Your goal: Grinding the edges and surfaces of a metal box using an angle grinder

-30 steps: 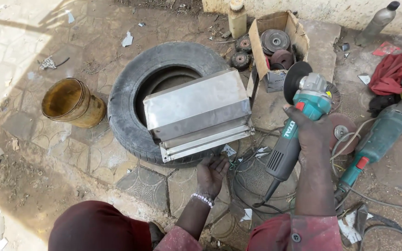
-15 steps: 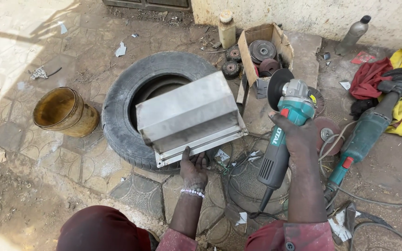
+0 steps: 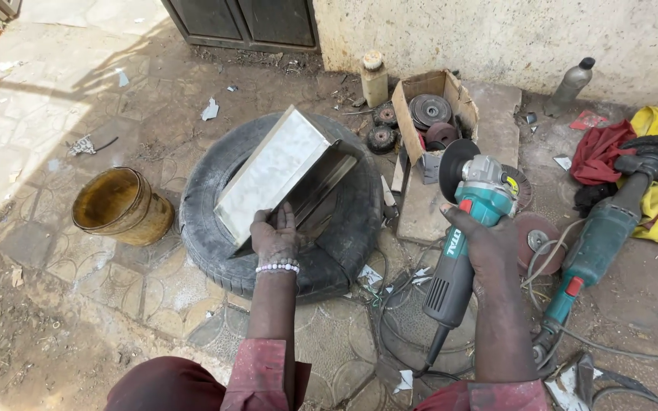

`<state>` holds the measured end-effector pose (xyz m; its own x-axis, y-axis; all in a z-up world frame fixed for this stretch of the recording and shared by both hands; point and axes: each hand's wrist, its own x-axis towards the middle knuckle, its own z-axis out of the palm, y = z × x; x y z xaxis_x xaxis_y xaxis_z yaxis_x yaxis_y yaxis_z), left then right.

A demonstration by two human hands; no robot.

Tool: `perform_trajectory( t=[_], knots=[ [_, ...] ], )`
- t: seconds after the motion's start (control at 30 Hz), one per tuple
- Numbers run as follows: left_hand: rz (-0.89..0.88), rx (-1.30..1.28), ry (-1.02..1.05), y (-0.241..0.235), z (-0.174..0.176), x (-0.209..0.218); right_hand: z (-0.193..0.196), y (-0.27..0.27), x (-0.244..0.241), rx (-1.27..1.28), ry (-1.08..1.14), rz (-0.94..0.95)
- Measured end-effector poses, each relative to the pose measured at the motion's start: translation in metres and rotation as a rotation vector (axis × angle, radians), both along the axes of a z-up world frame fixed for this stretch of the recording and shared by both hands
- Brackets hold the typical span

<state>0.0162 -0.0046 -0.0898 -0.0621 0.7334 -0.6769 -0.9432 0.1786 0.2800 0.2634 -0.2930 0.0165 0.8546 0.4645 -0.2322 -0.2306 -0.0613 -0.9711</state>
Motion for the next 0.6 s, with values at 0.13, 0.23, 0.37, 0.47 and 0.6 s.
perform_trajectory(
  t=[0.13, 0.23, 0.37, 0.47, 0.6],
  knots=[
    [-0.036, 0.058, 0.158, -0.017, 0.102, 0.002, 0.000, 0.003, -0.005, -0.011, -0.015, -0.021],
    [-0.135, 0.162, 0.391, -0.016, 0.160, 0.010, -0.002, 0.008, -0.002, 0.005, -0.016, -0.063],
    [-0.383, 0.410, 0.787, -0.005, 0.214, 0.024, 0.006, 0.005, -0.005, 0.000, -0.025, -0.122],
    [-0.486, 0.537, 1.055, 0.005, 0.215, 0.032, 0.010, 0.000, -0.003, -0.027, -0.047, -0.122],
    [-0.691, 0.561, 1.421, 0.011, 0.179, 0.056, 0.008, -0.002, -0.005, -0.036, -0.076, -0.115]
  ],
)
